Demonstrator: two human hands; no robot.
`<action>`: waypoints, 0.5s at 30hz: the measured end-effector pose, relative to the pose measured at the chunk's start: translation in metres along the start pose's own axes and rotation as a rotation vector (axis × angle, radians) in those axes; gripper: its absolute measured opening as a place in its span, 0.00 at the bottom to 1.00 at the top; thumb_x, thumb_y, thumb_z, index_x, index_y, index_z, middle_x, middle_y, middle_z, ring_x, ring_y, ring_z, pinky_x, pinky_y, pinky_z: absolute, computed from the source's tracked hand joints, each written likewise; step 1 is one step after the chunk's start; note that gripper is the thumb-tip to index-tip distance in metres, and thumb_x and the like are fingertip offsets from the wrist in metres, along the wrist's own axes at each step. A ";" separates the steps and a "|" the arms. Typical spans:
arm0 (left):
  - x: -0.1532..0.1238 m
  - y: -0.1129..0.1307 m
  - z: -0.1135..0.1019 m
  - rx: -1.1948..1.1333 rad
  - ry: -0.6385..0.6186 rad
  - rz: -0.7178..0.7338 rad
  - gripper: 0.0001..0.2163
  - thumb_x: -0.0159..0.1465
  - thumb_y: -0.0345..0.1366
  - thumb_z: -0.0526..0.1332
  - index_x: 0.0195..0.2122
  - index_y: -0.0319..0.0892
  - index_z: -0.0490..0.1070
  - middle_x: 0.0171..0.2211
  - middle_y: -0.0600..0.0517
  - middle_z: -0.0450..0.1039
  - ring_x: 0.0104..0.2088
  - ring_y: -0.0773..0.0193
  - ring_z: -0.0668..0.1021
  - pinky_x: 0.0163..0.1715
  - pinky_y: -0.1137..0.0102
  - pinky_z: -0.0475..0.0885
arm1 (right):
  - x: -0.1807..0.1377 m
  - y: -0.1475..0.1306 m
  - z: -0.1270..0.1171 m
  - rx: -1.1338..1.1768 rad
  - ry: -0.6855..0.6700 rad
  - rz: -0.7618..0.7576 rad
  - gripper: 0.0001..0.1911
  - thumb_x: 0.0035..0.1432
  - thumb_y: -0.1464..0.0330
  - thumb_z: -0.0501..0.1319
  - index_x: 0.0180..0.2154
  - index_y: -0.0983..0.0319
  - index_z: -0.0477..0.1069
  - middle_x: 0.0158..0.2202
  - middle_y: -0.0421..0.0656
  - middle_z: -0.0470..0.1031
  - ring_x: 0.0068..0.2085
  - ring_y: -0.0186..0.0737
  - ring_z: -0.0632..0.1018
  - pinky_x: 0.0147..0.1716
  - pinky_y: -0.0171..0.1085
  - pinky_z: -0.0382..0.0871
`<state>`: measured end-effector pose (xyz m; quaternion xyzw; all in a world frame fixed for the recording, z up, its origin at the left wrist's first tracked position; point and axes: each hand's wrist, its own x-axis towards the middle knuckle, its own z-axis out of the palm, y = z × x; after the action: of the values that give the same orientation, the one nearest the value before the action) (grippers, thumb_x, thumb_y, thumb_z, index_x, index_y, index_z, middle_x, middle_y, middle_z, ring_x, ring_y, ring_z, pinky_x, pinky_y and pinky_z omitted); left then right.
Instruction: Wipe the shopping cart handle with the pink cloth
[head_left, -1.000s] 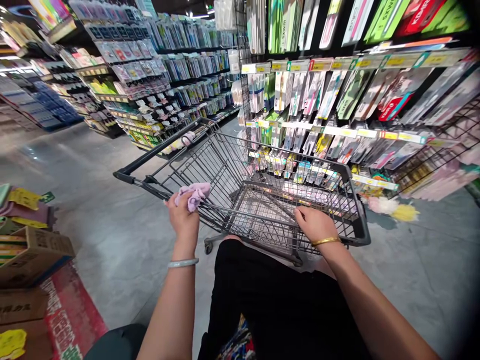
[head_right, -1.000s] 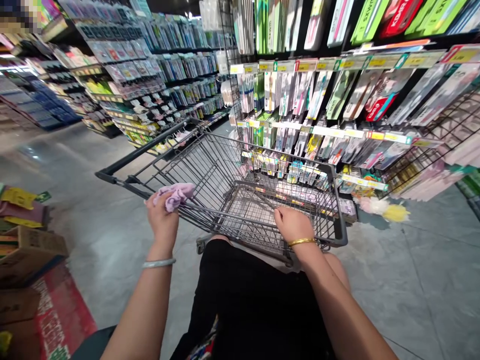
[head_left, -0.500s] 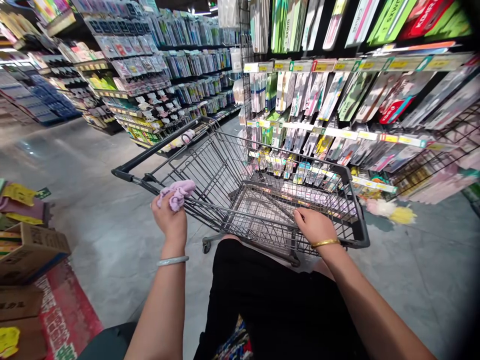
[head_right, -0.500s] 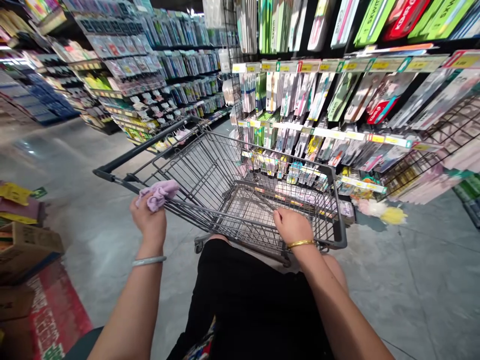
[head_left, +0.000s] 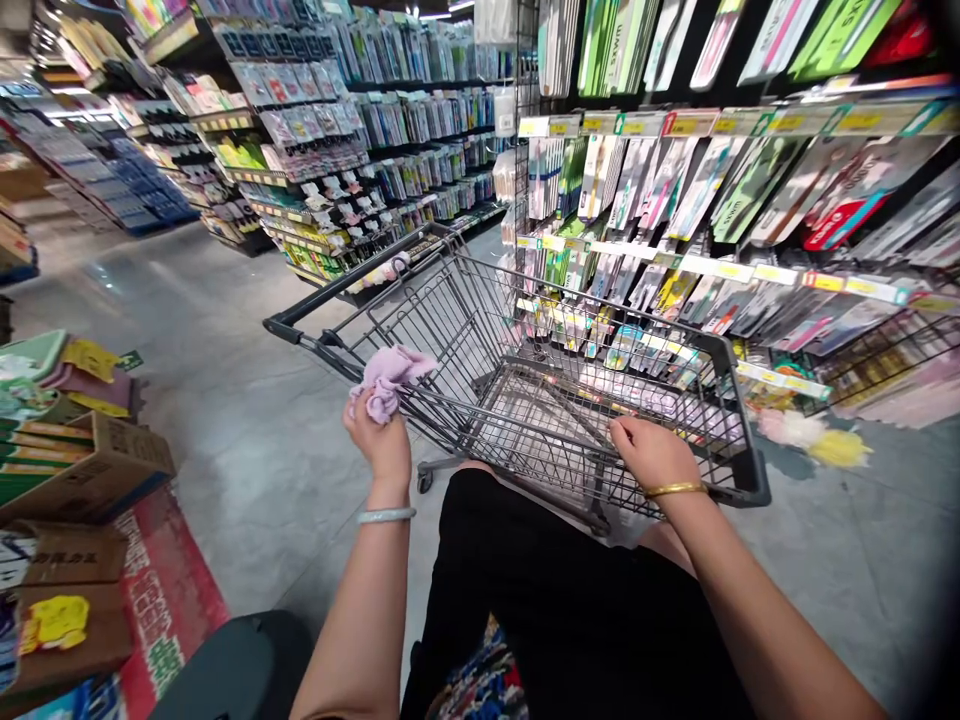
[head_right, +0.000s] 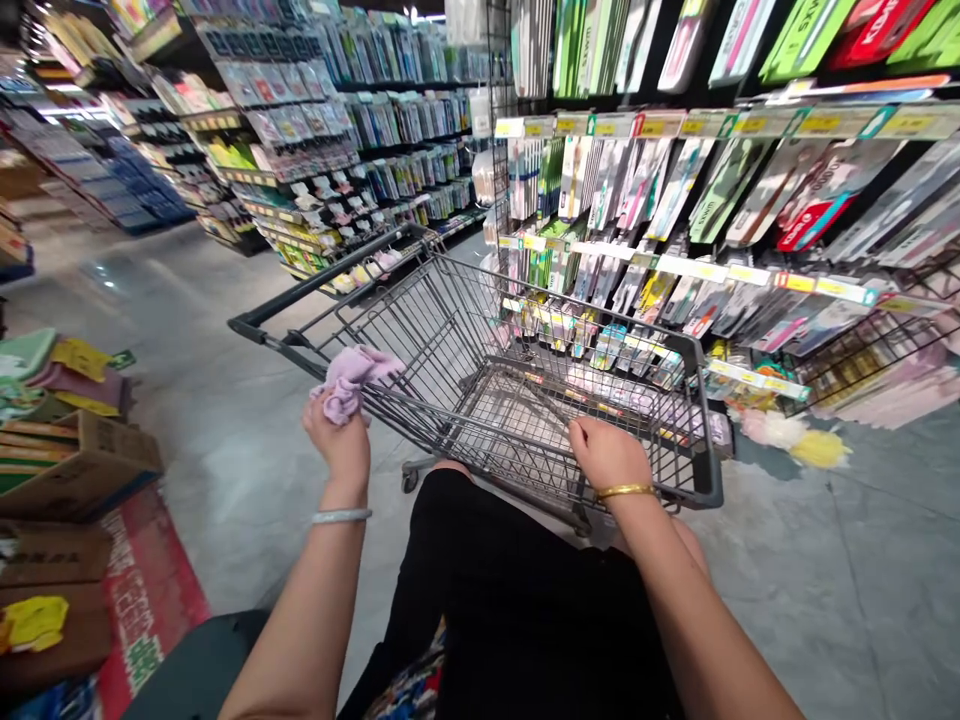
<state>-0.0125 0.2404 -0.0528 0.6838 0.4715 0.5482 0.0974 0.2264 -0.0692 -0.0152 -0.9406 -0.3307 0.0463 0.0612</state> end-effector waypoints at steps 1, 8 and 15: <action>0.000 0.000 0.002 -0.004 0.002 -0.016 0.17 0.57 0.32 0.62 0.49 0.43 0.69 0.50 0.45 0.65 0.54 0.55 0.69 0.57 0.59 0.66 | 0.000 0.000 0.000 -0.001 0.002 0.005 0.23 0.68 0.57 0.44 0.35 0.56 0.75 0.34 0.43 0.80 0.31 0.40 0.76 0.26 0.35 0.50; -0.109 0.026 0.010 -0.167 -0.385 0.159 0.19 0.53 0.27 0.63 0.46 0.45 0.71 0.51 0.45 0.62 0.51 0.55 0.72 0.51 0.59 0.71 | 0.000 0.000 0.001 0.012 -0.010 0.005 0.24 0.68 0.56 0.43 0.35 0.57 0.74 0.35 0.44 0.79 0.33 0.41 0.77 0.25 0.36 0.50; -0.056 0.003 0.004 -0.137 -0.199 -0.050 0.17 0.55 0.31 0.63 0.47 0.44 0.70 0.48 0.47 0.68 0.51 0.56 0.71 0.54 0.60 0.67 | -0.001 -0.002 0.000 -0.014 -0.012 -0.005 0.24 0.68 0.57 0.43 0.36 0.57 0.75 0.35 0.45 0.80 0.33 0.42 0.77 0.26 0.35 0.50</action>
<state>-0.0048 0.1978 -0.0889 0.7147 0.4380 0.5059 0.2037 0.2248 -0.0680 -0.0147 -0.9399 -0.3338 0.0494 0.0530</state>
